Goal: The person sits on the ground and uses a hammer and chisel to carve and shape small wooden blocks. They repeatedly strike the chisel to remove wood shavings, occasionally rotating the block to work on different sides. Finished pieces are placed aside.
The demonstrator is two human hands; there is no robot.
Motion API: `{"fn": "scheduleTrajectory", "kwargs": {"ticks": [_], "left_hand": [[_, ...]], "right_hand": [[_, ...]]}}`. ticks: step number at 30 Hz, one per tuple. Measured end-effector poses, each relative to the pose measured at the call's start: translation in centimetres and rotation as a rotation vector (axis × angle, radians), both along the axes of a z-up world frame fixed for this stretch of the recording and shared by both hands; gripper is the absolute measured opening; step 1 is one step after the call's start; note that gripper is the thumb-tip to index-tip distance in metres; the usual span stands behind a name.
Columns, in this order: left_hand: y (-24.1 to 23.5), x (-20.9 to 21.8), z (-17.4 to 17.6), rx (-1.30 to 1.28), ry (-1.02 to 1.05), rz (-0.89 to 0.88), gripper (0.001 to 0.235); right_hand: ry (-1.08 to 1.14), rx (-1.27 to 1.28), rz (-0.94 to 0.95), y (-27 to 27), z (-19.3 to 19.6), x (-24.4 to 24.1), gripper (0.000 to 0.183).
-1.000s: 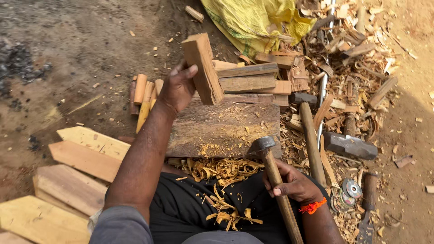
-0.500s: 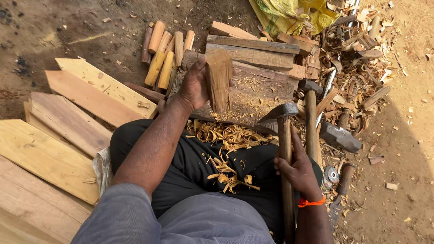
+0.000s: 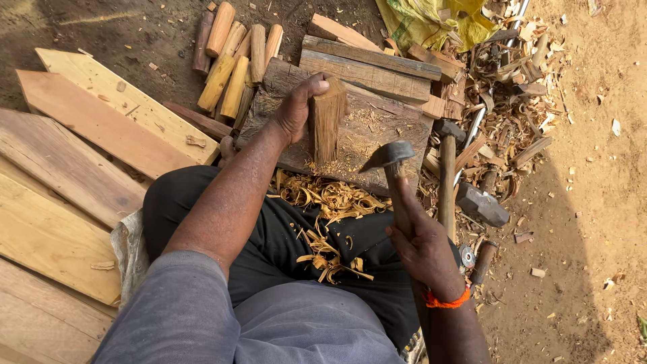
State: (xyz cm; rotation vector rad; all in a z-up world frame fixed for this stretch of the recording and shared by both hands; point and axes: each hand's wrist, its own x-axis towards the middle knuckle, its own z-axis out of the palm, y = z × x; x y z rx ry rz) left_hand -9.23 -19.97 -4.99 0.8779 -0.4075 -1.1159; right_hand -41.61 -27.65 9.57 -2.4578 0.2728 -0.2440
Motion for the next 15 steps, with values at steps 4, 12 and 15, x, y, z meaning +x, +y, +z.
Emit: {"fn": "scheduleTrajectory", "kwargs": {"ticks": [4,12,15], "left_hand": [[-0.2,-0.4,-0.5,-0.017,-0.048,-0.003,0.059],[-0.8,-1.3,-1.2,-0.087,-0.006,0.037,0.054],[-1.5,-1.1,-1.2,-0.125,-0.125,0.056,0.056]], "right_hand": [[-0.056,0.28,-0.122,0.5,4.6,-0.3,0.087],[-0.006,0.248,-0.103,2.5,4.6,6.6,0.086],[-0.003,0.214,-0.053,2.0,4.4,8.2,0.088]]}}
